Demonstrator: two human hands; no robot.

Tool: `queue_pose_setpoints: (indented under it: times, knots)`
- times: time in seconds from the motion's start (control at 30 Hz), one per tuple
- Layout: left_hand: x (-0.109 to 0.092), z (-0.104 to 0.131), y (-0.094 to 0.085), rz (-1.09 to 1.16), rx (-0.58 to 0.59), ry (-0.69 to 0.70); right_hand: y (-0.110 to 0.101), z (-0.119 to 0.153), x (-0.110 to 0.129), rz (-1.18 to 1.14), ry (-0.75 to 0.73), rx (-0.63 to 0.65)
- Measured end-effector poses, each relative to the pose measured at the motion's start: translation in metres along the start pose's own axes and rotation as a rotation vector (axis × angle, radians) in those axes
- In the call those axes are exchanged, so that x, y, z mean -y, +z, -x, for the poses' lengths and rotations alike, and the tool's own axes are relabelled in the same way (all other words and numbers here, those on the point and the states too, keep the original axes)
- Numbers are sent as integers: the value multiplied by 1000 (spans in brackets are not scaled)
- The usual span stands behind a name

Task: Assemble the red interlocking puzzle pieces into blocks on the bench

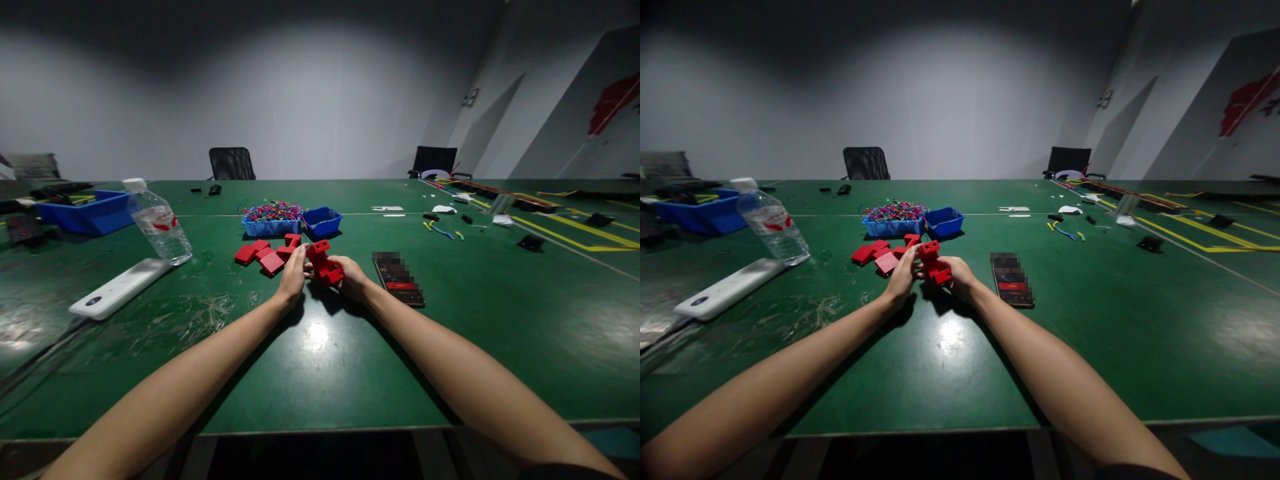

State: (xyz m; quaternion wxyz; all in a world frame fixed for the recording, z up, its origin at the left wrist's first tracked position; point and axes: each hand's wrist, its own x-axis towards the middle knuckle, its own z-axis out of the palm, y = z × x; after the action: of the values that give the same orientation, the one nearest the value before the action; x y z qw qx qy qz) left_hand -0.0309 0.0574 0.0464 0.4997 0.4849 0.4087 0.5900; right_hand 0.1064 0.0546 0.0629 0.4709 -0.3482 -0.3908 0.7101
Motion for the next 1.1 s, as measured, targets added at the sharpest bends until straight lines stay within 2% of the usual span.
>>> queue_pose_setpoints:
  times: [0.17, 0.23, 0.33, 0.4, 0.47, 0.57, 0.93, 1.03, 1.1]
  knots:
    - [-4, 8, 4, 10, 141, 2, -2, 1, 3, -33, 88, -1]
    - [-3, 7, 5, 23, 119, -15, -1, 1, 6, -76, 103, -33]
    - [-1, 3, 5, 27, -17, -25, 1, 2, 9, -152, 85, -126]
    - [0, 0, 5, 7, -110, -42, 2, 1, 9, -213, 39, -184]
    - [0, -2, 4, -13, -155, -68, 3, 1, 9, -262, -23, -234]
    - [0, -3, 3, -8, -146, -82, 4, 0, 8, -278, -69, -273]
    - [2, -2, 2, 26, -84, -58, 0, -6, 2, -213, -57, -291]
    - [-1, 1, 3, 1, -91, -8, -1, -10, -3, -176, -68, -309]
    - [-2, 5, 4, -67, -58, 75, -5, -14, -7, -137, -77, -319]
